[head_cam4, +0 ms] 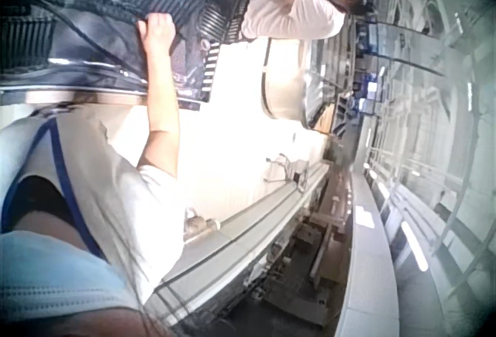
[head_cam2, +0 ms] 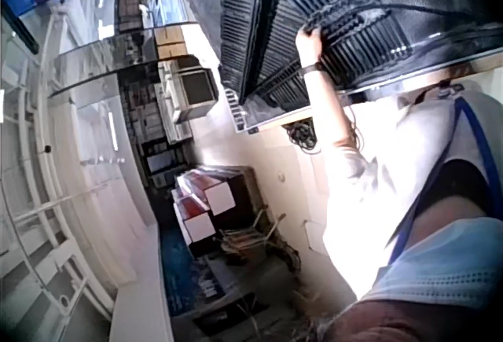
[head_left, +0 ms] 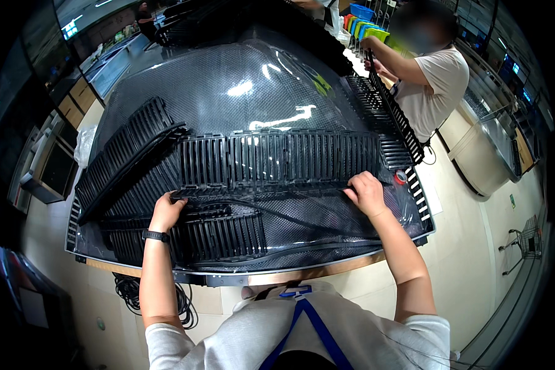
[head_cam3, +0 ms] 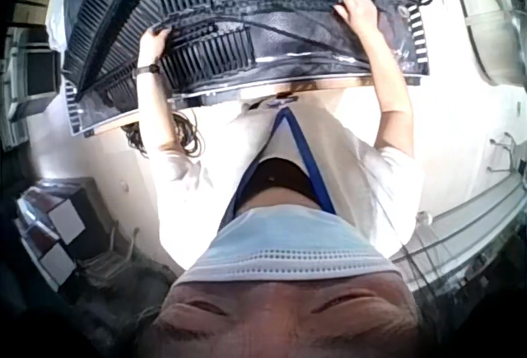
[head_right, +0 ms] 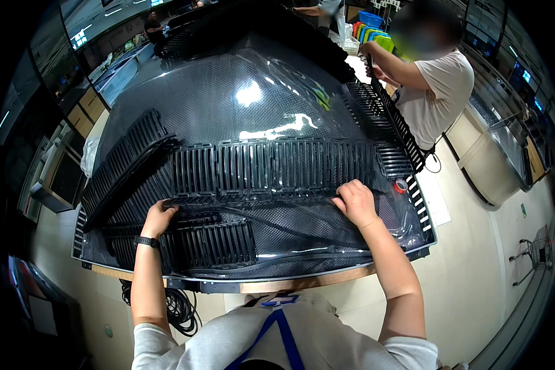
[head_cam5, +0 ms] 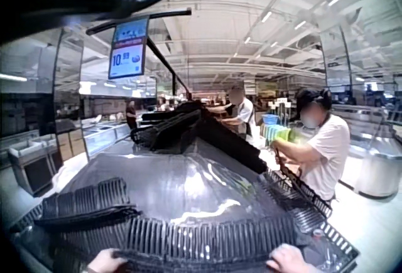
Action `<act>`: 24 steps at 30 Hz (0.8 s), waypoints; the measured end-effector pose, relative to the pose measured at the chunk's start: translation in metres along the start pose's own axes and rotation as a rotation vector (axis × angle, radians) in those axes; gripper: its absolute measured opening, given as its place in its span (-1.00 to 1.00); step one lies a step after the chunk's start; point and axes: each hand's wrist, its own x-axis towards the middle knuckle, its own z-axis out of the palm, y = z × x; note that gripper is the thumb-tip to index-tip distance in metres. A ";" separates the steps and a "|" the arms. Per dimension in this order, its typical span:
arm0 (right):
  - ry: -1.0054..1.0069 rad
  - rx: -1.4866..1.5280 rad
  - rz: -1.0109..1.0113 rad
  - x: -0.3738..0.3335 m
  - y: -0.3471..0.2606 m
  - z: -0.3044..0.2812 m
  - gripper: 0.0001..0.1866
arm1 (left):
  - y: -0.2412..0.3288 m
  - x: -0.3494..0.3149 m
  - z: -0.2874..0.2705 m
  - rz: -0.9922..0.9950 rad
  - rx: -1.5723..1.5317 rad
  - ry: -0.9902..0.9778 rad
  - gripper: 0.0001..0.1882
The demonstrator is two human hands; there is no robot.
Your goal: The person assembles black plastic slat components onto a large, curved, carbon-fiber-textured surface. They pick up individual slats, align them, and snap them into place. The person also handles a long black cable, positioning it along the edge of the assembly.
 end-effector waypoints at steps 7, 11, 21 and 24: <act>0.005 -0.090 0.134 -0.001 -0.020 0.011 -0.72 | 0.038 -0.007 -0.020 0.192 0.322 -0.033 -0.30; 0.005 -0.117 0.171 -0.009 -0.026 0.011 -0.70 | 0.047 -0.026 -0.021 0.406 0.502 -0.020 -0.20; 0.024 -0.136 0.206 -0.021 -0.046 0.007 -0.66 | 0.058 -0.042 -0.008 0.558 0.332 -0.141 -0.48; 0.138 -0.060 0.152 -0.042 -0.059 0.002 -0.77 | 0.052 -0.064 0.006 0.652 0.173 0.074 -0.73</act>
